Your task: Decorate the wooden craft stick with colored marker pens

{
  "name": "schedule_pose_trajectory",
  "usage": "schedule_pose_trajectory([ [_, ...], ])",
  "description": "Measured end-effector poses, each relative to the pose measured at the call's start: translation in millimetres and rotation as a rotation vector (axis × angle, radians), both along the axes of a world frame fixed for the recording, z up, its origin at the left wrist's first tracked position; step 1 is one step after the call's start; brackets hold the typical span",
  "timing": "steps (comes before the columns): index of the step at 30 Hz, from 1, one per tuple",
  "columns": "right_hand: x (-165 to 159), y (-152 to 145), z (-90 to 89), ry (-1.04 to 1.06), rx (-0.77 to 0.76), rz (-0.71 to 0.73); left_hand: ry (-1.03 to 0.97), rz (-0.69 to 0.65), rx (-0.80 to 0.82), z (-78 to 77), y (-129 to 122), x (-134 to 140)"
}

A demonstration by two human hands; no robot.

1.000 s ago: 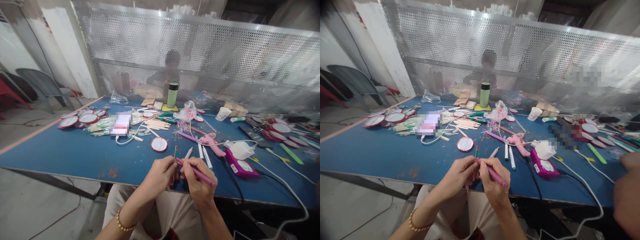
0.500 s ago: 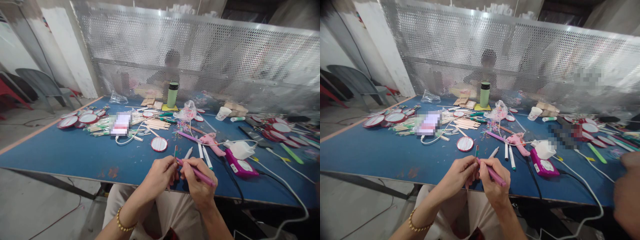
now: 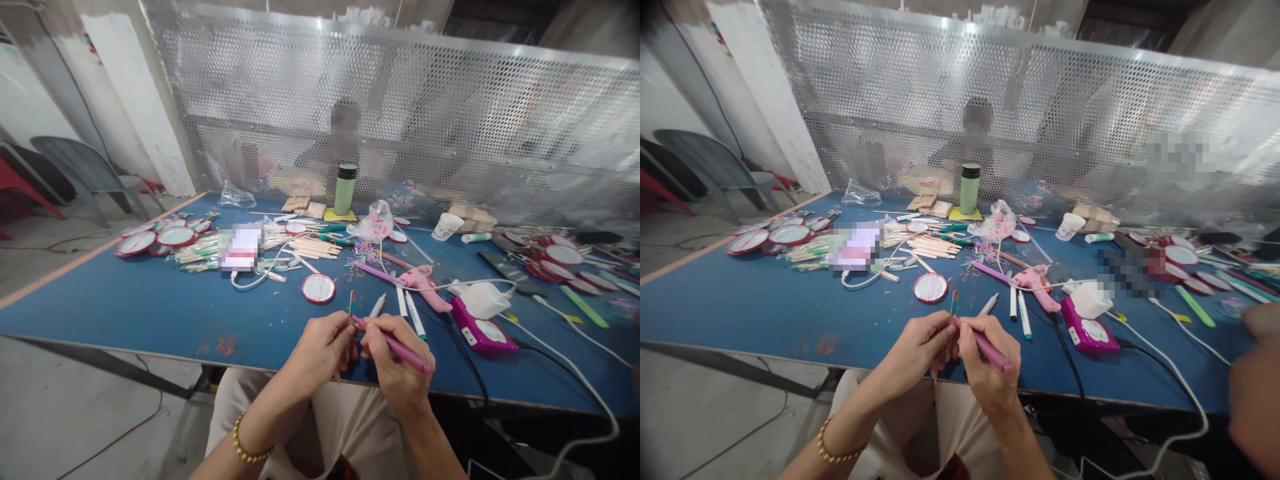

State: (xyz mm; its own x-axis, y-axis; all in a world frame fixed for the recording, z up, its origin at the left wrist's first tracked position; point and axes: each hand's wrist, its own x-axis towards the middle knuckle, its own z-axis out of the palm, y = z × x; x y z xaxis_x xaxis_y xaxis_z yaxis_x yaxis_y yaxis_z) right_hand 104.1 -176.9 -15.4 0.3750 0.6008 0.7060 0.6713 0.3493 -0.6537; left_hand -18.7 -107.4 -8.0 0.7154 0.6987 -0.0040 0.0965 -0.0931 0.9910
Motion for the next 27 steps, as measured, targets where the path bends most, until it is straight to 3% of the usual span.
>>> schedule_pose_trajectory([
  [27, 0.0, 0.2, -3.1, 0.031, 0.006, 0.009, 0.006, -0.001, -0.004, -0.4, 0.0, 0.1],
])
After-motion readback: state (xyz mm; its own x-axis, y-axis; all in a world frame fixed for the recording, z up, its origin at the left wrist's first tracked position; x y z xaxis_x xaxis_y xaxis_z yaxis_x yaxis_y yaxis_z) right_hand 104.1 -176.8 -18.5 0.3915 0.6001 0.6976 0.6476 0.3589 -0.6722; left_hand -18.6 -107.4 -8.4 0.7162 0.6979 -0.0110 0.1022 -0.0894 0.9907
